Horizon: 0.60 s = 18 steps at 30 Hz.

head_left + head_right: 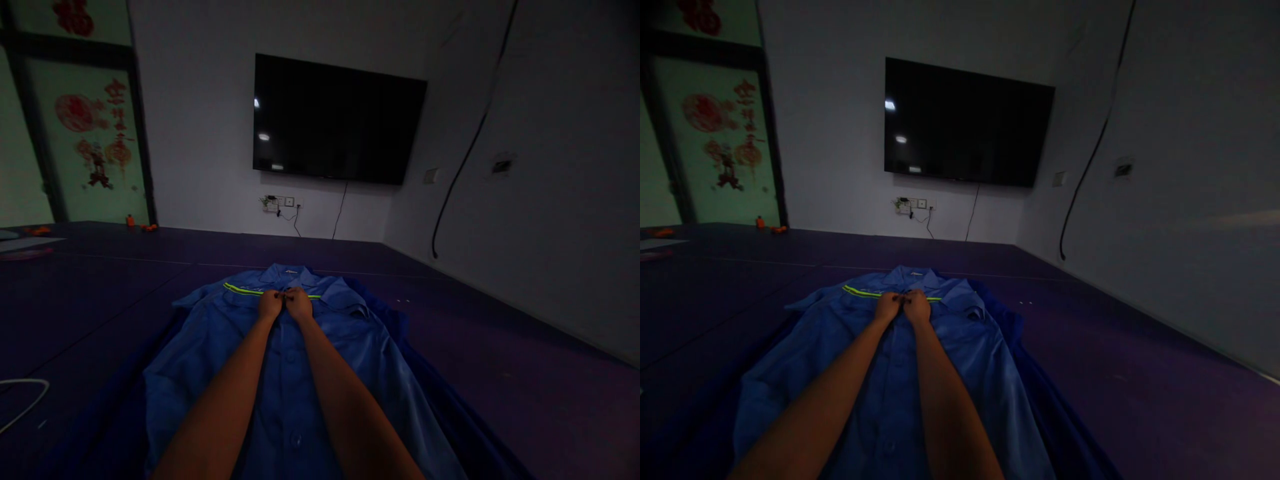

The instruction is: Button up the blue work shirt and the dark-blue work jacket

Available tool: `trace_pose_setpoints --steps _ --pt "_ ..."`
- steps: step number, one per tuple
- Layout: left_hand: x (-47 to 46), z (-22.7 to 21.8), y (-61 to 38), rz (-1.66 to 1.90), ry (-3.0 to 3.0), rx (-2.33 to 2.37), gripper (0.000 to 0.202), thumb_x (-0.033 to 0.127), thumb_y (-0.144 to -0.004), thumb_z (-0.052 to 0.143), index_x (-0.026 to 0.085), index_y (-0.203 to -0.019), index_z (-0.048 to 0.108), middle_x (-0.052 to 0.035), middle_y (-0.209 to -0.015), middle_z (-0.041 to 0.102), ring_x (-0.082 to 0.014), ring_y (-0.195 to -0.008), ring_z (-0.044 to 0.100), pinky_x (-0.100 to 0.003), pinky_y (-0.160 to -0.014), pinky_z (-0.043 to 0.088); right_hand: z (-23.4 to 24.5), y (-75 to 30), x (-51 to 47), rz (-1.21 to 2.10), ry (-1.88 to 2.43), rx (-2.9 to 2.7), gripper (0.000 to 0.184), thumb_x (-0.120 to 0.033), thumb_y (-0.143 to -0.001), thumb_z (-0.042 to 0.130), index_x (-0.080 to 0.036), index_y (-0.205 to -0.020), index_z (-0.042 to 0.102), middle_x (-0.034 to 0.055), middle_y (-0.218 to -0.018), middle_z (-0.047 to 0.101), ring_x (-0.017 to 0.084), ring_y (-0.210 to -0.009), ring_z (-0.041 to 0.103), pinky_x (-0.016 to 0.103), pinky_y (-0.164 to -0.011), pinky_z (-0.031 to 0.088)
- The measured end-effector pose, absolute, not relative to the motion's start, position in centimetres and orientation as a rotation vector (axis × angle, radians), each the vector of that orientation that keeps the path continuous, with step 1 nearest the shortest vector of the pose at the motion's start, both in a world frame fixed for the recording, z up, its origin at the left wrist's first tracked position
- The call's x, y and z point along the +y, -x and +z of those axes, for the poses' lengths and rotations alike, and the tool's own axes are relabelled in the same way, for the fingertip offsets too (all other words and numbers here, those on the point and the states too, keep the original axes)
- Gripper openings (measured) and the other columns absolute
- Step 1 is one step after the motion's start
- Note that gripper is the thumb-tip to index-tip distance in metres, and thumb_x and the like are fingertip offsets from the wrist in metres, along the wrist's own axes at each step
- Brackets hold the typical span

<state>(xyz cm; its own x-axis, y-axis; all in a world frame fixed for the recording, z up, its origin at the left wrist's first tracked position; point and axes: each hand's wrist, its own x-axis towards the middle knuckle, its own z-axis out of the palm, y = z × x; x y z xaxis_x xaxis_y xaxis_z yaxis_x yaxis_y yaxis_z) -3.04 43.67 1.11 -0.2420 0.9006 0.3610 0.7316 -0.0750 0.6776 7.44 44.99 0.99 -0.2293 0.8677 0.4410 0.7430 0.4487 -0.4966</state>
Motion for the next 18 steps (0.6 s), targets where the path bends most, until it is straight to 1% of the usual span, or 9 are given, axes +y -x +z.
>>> trace_pose_setpoints --steps 5,9,14,18 --pt "43.8 1.1 3.1 1.220 -1.784 2.005 0.025 0.016 -0.077 0.045 0.014 -0.067 0.067 -0.0099 -0.075 0.068 -0.0159 -0.070 0.059 -0.023 -0.060 0.034 1.1 -7.4 44.9 0.217 1.337 -2.054 0.022 -0.013 -0.081 0.051 -0.022 -0.086 0.070 0.0032 -0.100 0.063 0.014 -0.092 0.057 0.020 -0.078 0.043" --pt "43.9 1.0 3.3 1.247 -1.769 1.996 0.024 0.018 -0.077 0.045 0.015 -0.072 0.069 -0.0077 -0.078 0.069 -0.0154 -0.073 0.060 -0.022 -0.061 0.036 1.2 -7.3 44.7 0.214 1.332 -2.079 0.022 -0.014 -0.083 0.050 -0.022 -0.088 0.070 0.0029 -0.105 0.061 0.014 -0.094 0.056 0.020 -0.078 0.043" --pt "44.1 1.0 3.3 1.283 -1.750 1.955 0.025 0.017 -0.077 0.044 0.016 -0.082 0.069 -0.0044 -0.079 0.070 -0.0135 -0.073 0.060 -0.020 -0.062 0.039 1.4 -7.2 44.3 0.203 1.348 -2.101 0.023 -0.014 -0.083 0.049 -0.023 -0.088 0.070 0.0029 -0.105 0.061 0.015 -0.095 0.056 0.021 -0.079 0.042" --pt "44.0 1.1 3.2 1.272 -1.733 1.974 0.025 0.017 -0.076 0.044 0.015 -0.080 0.069 -0.0060 -0.074 0.069 -0.0141 -0.069 0.060 -0.021 -0.059 0.037 1.6 -7.2 43.9 0.189 1.358 -2.108 0.025 -0.013 -0.082 0.048 -0.024 -0.090 0.069 0.0029 -0.106 0.061 0.016 -0.095 0.056 0.022 -0.079 0.042"
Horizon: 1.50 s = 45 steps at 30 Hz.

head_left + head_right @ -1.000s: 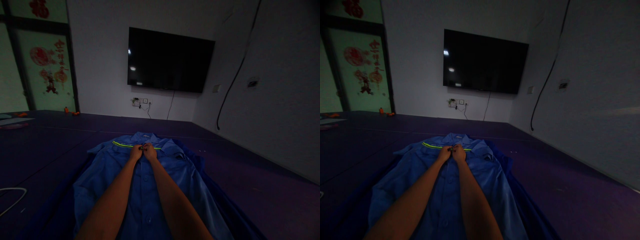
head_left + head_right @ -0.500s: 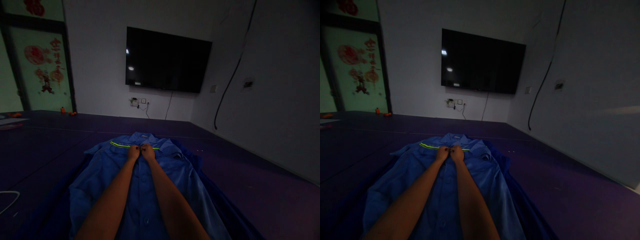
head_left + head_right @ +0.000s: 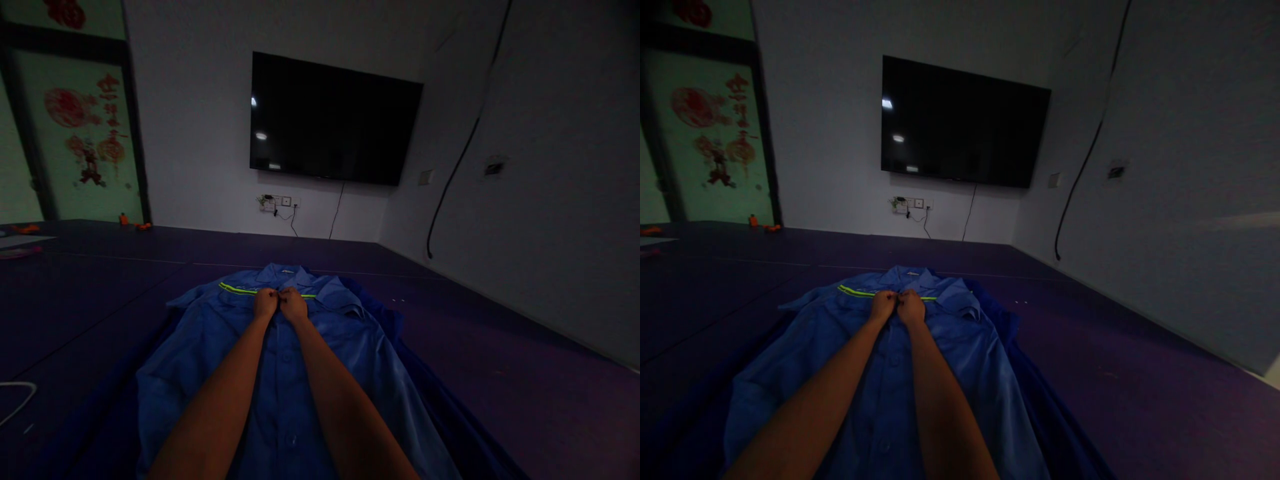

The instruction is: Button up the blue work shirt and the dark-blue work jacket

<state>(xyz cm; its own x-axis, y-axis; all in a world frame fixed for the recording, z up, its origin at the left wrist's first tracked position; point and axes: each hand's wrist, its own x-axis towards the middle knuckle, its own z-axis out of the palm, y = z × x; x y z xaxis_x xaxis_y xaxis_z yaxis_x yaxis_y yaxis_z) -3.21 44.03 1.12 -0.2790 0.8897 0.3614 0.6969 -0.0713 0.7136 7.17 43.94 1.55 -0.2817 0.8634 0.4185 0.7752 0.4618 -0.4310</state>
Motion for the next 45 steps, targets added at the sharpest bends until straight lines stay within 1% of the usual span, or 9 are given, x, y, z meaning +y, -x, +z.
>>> trace_pose_setpoints --steps 4,11,20,23,26,31,35,40,45 --pt "43.9 1.1 3.1 1.238 -1.712 2.007 0.023 0.020 -0.075 0.047 0.015 -0.073 0.070 -0.0079 -0.070 0.068 -0.0158 -0.067 0.060 -0.022 -0.056 0.035 1.6 -7.2 43.9 0.182 1.366 -2.102 0.027 -0.011 -0.081 0.047 -0.023 -0.091 0.069 0.0036 -0.104 0.062 0.016 -0.095 0.056 0.022 -0.080 0.042" --pt "44.2 1.0 3.1 1.242 -1.677 2.026 0.023 0.019 -0.075 0.047 0.016 -0.078 0.070 -0.0082 -0.074 0.068 -0.0174 -0.073 0.061 -0.023 -0.060 0.037 1.6 -7.3 44.2 0.175 1.377 -2.092 0.026 -0.010 -0.079 0.049 -0.023 -0.087 0.070 0.0025 -0.102 0.064 0.015 -0.096 0.057 0.020 -0.079 0.043" --pt "44.6 0.8 3.6 1.310 -1.676 1.909 0.022 0.020 -0.077 0.047 0.016 -0.076 0.069 -0.0047 -0.072 0.068 -0.0145 -0.069 0.060 -0.022 -0.061 0.039 1.8 -7.2 43.7 0.164 1.412 -2.098 0.022 -0.019 -0.084 0.049 -0.026 -0.091 0.068 0.0013 -0.108 0.060 0.015 -0.095 0.056 0.022 -0.077 0.043" --pt "44.7 0.9 3.6 1.346 -1.681 1.853 0.022 0.019 -0.077 0.048 0.016 -0.076 0.069 -0.0046 -0.074 0.069 -0.0144 -0.071 0.061 -0.022 -0.064 0.041 1.9 -7.2 43.4 0.155 1.445 -2.093 0.022 -0.017 -0.082 0.049 -0.023 -0.090 0.068 0.0039 -0.107 0.060 0.017 -0.095 0.056 0.024 -0.076 0.043" --pt "44.9 0.9 3.5 1.389 -1.680 1.797 0.022 0.019 -0.077 0.048 0.015 -0.083 0.069 -0.0052 -0.082 0.070 -0.0139 -0.075 0.062 -0.021 -0.067 0.043 1.9 -7.2 43.2 0.155 1.466 -2.085 0.023 -0.012 -0.078 0.049 -0.020 -0.088 0.068 0.0065 -0.105 0.060 0.018 -0.095 0.056 0.024 -0.076 0.043" --pt "45.3 0.8 3.4 1.444 -1.651 1.765 0.023 0.018 -0.078 0.048 0.015 -0.085 0.069 -0.0067 -0.090 0.070 -0.0148 -0.082 0.062 -0.023 -0.074 0.045 2.0 -7.3 43.3 0.183 1.430 -2.073 0.025 -0.011 -0.078 0.048 -0.023 -0.087 0.069 0.0028 -0.105 0.062 0.016 -0.094 0.057 0.022 -0.075 0.042" --pt "45.4 0.7 3.3 1.462 -1.626 1.757 0.022 0.019 -0.077 0.048 0.017 -0.085 0.069 -0.0048 -0.090 0.070 -0.0151 -0.084 0.062 -0.024 -0.076 0.045 1.9 -7.5 43.8 0.219 1.429 -2.030 0.027 -0.012 -0.080 0.046 -0.024 -0.087 0.070 0.0004 -0.095 0.066 0.015 -0.088 0.059 0.018 -0.070 0.042" --pt "45.1 0.9 3.1 1.462 -1.645 1.724 0.021 0.022 -0.075 0.051 0.018 -0.082 0.071 -0.0038 -0.086 0.071 -0.0152 -0.083 0.063 -0.023 -0.076 0.045 1.6 -7.7 44.6 0.244 1.507 -1.921 0.027 -0.023 -0.086 0.043 -0.018 -0.087 0.070 0.0036 -0.082 0.069 0.016 -0.076 0.062 0.018 -0.060 0.042" --pt "44.7 1.2 2.9 1.459 -1.678 1.690 0.021 0.024 -0.072 0.053 0.017 -0.077 0.071 -0.0037 -0.077 0.071 -0.0154 -0.075 0.063 -0.023 -0.070 0.045 1.6 -7.5 45.0 0.223 1.582 -1.827 0.045 -0.041 -0.091 0.036 -0.014 -0.079 0.071 0.0105 -0.073 0.068 0.019 -0.068 0.063 0.022 -0.056 0.041"
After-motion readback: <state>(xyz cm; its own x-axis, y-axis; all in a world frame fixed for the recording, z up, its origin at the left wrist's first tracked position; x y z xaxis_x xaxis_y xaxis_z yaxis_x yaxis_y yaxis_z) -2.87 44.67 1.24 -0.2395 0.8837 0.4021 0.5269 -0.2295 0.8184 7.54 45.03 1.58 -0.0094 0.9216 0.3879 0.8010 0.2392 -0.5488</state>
